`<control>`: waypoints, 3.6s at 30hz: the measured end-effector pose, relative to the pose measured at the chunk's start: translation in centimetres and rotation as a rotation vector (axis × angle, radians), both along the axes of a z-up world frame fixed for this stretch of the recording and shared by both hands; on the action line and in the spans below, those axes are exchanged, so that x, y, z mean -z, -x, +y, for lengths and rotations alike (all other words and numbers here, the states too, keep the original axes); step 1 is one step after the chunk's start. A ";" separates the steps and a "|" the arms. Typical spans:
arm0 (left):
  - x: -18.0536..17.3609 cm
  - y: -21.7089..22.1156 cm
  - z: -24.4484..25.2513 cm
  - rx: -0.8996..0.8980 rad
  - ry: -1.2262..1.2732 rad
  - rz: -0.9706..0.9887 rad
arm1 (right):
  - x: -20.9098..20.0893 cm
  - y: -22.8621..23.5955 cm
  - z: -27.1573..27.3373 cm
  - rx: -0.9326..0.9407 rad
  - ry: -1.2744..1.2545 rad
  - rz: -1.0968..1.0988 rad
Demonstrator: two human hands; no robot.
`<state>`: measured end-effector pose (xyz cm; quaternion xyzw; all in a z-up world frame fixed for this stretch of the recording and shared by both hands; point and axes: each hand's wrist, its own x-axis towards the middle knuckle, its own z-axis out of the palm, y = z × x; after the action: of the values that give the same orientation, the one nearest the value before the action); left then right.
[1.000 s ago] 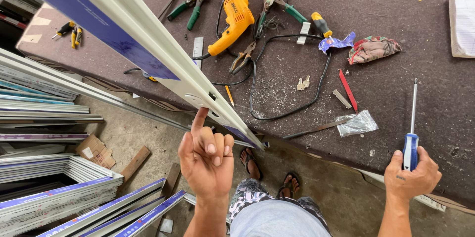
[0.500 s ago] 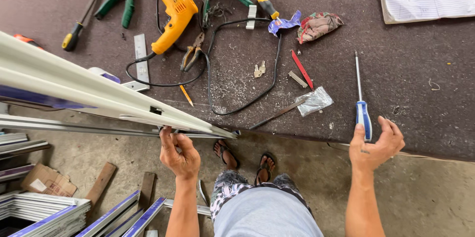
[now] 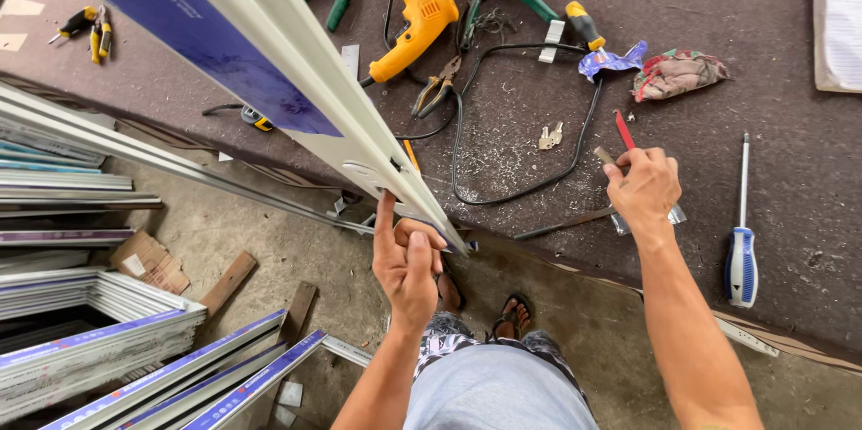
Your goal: The person assembles a window frame by inserting a small metal piece into a slot on the frame and securing it with a screwdriver. They then insert a key into the lock mechanism and turn it to test the assembly.
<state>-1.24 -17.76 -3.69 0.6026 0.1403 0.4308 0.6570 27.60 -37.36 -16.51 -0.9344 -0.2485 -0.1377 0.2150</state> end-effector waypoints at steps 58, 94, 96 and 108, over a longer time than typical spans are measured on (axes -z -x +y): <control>-7.5 -0.2 5.0 -0.440 -0.696 0.201 | -18.8 16.6 14.8 -0.789 -1.157 0.524; -8.1 -1.9 3.8 -0.491 -0.720 0.360 | -17.9 16.4 16.6 -0.760 -1.208 0.333; -8.1 -1.9 3.9 -0.490 -0.721 0.353 | -18.0 16.5 16.7 -0.742 -1.220 0.343; -7.1 -1.5 4.4 -0.518 -0.755 0.354 | -17.0 17.2 17.3 -0.705 -1.267 0.333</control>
<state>0.26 -13.33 3.44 0.8080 0.2290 0.4919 0.2298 10.38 -20.04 0.48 -0.5047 -0.3709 -0.0339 0.7789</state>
